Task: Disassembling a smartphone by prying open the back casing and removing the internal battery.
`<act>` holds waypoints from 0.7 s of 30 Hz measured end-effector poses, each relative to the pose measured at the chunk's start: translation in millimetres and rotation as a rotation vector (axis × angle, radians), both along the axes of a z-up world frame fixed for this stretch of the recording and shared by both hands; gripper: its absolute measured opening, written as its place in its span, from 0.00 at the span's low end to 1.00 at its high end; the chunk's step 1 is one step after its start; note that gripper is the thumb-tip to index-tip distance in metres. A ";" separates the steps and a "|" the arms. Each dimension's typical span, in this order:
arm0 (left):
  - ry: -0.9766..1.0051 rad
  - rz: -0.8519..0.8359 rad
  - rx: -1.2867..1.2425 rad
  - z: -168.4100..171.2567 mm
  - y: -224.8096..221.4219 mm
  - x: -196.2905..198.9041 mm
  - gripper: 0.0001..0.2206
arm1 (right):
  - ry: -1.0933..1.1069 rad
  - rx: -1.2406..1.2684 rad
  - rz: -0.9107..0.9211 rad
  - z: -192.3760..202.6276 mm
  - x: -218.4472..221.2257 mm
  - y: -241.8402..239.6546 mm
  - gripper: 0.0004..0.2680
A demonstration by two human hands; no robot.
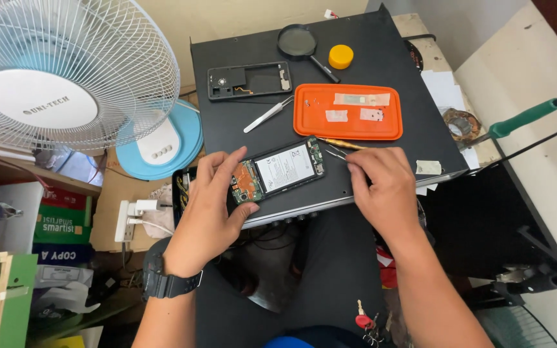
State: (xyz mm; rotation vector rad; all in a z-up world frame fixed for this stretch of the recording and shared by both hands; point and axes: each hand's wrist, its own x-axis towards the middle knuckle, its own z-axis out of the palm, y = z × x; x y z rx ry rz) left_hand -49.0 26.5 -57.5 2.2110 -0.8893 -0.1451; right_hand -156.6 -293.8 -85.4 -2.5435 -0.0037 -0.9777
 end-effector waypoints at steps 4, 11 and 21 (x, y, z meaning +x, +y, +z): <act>0.032 -0.021 -0.077 -3.7 0.0 -0.2 0.42 | -0.045 0.146 0.065 11.3 -1.1 13.3 0.06; -0.022 -0.057 -0.153 -10.7 -0.4 -3.3 0.41 | 0.207 0.238 0.161 28.2 28.2 23.6 0.18; -0.147 -0.046 -0.366 13.5 3.2 -4.2 0.40 | 0.248 0.865 0.302 20.8 43.3 12.8 0.14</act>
